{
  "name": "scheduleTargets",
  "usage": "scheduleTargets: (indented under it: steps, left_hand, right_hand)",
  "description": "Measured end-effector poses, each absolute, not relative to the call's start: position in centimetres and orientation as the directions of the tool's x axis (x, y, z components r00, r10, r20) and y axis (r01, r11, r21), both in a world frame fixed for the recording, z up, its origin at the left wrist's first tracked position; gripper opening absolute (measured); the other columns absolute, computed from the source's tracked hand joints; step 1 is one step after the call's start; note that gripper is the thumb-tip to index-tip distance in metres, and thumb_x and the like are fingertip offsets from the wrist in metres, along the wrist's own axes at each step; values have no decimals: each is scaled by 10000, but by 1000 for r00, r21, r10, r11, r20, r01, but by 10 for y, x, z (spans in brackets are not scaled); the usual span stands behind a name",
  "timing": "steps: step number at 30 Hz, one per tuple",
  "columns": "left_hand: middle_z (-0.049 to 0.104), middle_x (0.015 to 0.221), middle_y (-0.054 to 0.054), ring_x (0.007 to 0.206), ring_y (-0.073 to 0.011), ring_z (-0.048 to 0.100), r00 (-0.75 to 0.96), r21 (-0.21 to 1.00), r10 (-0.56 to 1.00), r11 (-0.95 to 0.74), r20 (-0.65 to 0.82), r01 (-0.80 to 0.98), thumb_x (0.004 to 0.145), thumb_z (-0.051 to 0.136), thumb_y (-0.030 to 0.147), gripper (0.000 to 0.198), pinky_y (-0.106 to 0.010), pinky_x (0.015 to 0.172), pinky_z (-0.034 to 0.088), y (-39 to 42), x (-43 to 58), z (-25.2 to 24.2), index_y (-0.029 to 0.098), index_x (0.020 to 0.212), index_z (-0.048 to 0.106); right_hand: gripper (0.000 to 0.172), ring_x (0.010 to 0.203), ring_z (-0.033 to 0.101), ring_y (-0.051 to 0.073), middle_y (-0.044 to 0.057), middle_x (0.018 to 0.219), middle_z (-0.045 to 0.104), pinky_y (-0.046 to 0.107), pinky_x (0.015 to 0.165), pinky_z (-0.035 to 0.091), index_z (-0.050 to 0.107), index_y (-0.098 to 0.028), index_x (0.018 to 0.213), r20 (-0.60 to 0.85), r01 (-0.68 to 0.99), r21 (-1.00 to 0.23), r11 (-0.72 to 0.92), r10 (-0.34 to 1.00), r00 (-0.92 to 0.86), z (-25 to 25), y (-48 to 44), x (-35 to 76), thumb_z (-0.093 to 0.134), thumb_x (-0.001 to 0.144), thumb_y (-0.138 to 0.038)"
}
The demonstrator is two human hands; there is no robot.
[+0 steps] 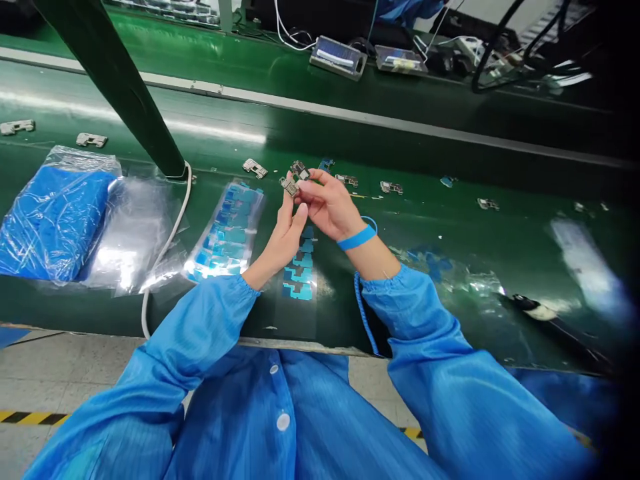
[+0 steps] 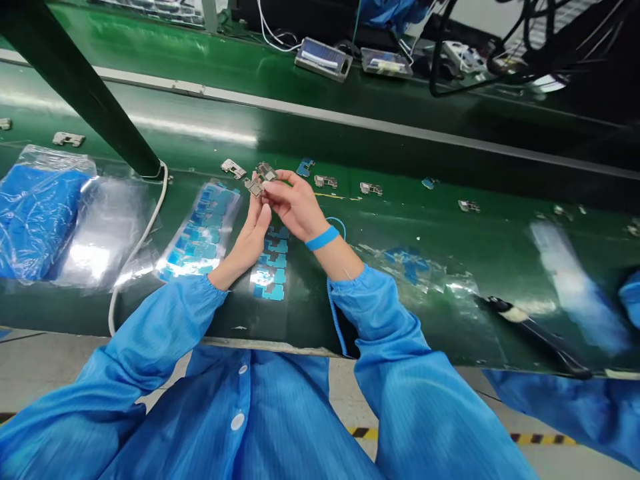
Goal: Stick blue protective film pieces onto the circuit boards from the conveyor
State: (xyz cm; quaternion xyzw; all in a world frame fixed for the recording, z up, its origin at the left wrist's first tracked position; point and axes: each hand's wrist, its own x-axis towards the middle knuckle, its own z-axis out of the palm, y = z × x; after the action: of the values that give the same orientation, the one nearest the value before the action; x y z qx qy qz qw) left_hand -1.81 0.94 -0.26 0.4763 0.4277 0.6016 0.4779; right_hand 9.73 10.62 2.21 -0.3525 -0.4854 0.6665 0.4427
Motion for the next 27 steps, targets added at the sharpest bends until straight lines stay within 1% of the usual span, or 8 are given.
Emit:
scheduleTargets:
  steps: [2, 6, 9, 12, 15, 19, 23, 27]
  left_hand:
    - [339, 1897, 26, 1811, -192, 208, -79, 954, 975, -219, 207, -206, 1180, 485, 583, 553, -393, 1480, 211, 9, -16, -1, 381, 1694, 506]
    - [506, 1812, -5, 1740, -211, 404, -102, 895, 969, -249, 227, -371, 1145, 567, 603, 489, -386, 1435, 351, 10, -16, 1, 352, 1551, 667]
    - [718, 1597, -84, 1535, -244, 653, -156, 863, 976, -208, 152, -460, 1128, 604, 587, 438, -400, 1293, 546, 12, -24, 4, 249, 1356, 764]
    - [825, 1367, -111, 1139, -215, 830, -131, 865, 991, -53, -14, -499, 1136, 592, 532, 388, -373, 1020, 700, 13, -29, 4, 205, 1296, 727]
    - [854, 1220, -81, 928, -175, 849, -36, 859, 991, 93, -128, -503, 1127, 609, 361, 339, -352, 945, 723, 11, -25, -2, 233, 1440, 618]
    - [850, 1177, -64, 913, -178, 854, 65, 880, 982, 187, -177, -436, 1087, 643, 255, 535, -360, 960, 730, 6, -11, -12, 290, 1605, 514]
    - [839, 1181, -66, 904, -177, 846, 128, 914, 973, 225, -192, -338, 1072, 646, 247, 479, -344, 924, 733, 5, -8, -14, 285, 1544, 579]
    - [826, 1182, -60, 893, -166, 839, 143, 915, 967, 246, -210, -320, 1085, 595, 230, 436, -326, 905, 730, 6, -11, -12, 272, 1517, 552]
  right_hand:
    - [714, 872, 720, 186, -34, 953, 723, 366, 882, 665, 620, -307, 1183, -30, -283, -950, -135, 938, -345, 20, 90, 101, 1039, 636, -493]
    - [697, 883, 714, 205, -47, 893, 668, 402, 919, 672, 601, -327, 1257, 60, -144, -989, 11, 939, -339, 13, 68, 118, 993, 743, -588]
    - [544, 959, 722, 224, 23, 1046, 735, 403, 885, 636, 617, -291, 1299, 147, 176, -962, 210, 937, -318, 7, 39, 144, 886, 908, -559]
    - [238, 996, 724, 260, 72, 1095, 754, 451, 889, 601, 691, -267, 1247, 201, 436, -795, 421, 862, -465, 2, -4, 174, 725, 1074, -428]
    - [308, 1234, 722, 357, 155, 1342, 769, 556, 1009, 590, 721, -265, 1371, 143, 520, -613, 595, 731, -667, -4, -44, 193, 711, 1104, -419]
    - [437, 1442, 634, 414, 171, 1572, 707, 642, 1109, 540, 688, -314, 1548, 127, 610, -440, 659, 718, -684, -16, -64, 195, 687, 1120, -399]
    - [325, 1311, 694, 363, 136, 1419, 797, 584, 1026, 571, 773, -335, 1438, 174, 591, -446, 672, 713, -680, -25, -56, 191, 608, 1158, -327]
    - [473, 1372, 658, 395, 162, 1512, 745, 598, 1079, 558, 712, -301, 1546, 177, 585, -451, 675, 709, -682, -29, -54, 195, 740, 1092, -430]
